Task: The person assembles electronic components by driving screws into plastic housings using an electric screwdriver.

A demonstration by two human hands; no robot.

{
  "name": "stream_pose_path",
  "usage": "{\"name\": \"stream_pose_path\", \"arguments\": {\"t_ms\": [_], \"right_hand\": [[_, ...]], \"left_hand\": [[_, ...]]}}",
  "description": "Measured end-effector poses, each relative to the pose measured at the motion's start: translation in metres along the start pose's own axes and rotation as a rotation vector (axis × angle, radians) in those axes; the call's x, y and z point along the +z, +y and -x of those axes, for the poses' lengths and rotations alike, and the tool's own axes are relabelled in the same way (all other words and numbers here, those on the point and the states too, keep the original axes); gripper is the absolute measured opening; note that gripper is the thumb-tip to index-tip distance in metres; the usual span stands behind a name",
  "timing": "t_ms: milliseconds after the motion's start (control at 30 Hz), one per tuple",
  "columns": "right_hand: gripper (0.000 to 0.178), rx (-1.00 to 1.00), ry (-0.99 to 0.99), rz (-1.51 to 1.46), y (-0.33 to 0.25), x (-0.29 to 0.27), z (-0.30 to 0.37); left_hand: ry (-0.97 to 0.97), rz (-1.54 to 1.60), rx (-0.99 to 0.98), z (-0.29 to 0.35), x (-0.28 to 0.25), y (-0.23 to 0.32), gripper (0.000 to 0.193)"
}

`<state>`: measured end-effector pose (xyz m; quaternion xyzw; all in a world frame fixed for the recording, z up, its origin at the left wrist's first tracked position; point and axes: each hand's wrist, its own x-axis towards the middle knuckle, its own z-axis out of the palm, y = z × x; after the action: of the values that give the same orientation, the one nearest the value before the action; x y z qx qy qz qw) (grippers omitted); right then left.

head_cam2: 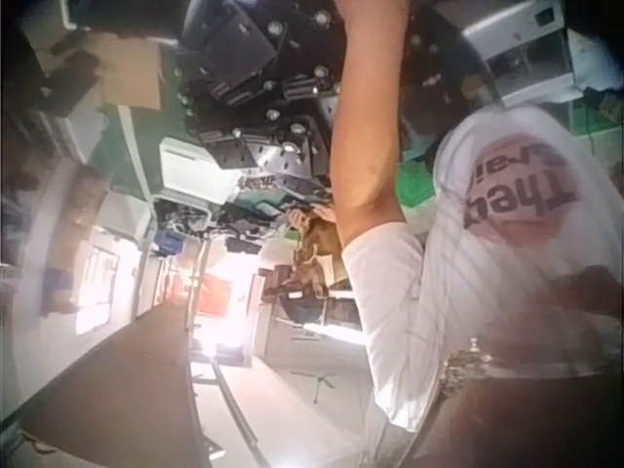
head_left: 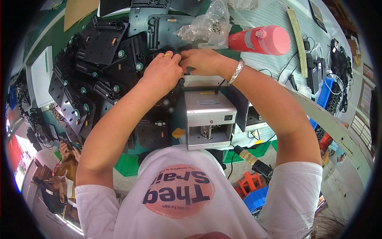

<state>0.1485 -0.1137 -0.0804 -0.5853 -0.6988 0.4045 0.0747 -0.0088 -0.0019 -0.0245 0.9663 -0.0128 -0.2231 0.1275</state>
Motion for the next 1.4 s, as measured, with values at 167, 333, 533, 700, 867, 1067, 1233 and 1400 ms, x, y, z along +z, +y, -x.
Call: {"name": "stream_pose_path", "arguments": {"t_ms": [167, 333, 533, 700, 867, 1067, 1233, 1400], "right_hand": [[0.018, 0.035, -0.011, 0.131, -0.003, -0.007, 0.000], [0.020, 0.005, 0.128, 0.103, 0.005, -0.022, 0.013], [0.026, -0.205, -0.091, 0.174, 0.005, -0.015, 0.018], [0.025, -0.217, -0.106, 0.157, 0.009, -0.010, 0.016], [0.027, -0.037, -0.020, 0.200, 0.009, -0.020, 0.019], [0.024, -0.235, 0.023, 0.206, 0.010, -0.008, 0.025], [0.024, -0.212, -0.073, 0.229, 0.015, -0.008, 0.022], [0.019, -0.054, 0.064, 0.199, 0.015, -0.016, 0.027]], "left_hand": [[0.042, 0.037, -0.007, 0.001, 0.003, 0.000, 0.014], [0.075, -0.025, 0.012, 0.001, 0.006, 0.000, 0.013], [0.080, -0.053, -0.002, -0.002, 0.009, 0.000, 0.011], [0.127, -0.029, 0.012, 0.000, 0.011, 0.000, 0.012], [0.133, -0.011, 0.010, -0.002, 0.013, -0.002, 0.013], [0.149, -0.002, -0.003, -0.001, 0.013, -0.002, 0.013], [0.128, 0.000, 0.000, 0.000, 0.009, -0.004, 0.016], [0.084, 0.003, -0.013, -0.001, 0.003, -0.003, 0.014]]}}
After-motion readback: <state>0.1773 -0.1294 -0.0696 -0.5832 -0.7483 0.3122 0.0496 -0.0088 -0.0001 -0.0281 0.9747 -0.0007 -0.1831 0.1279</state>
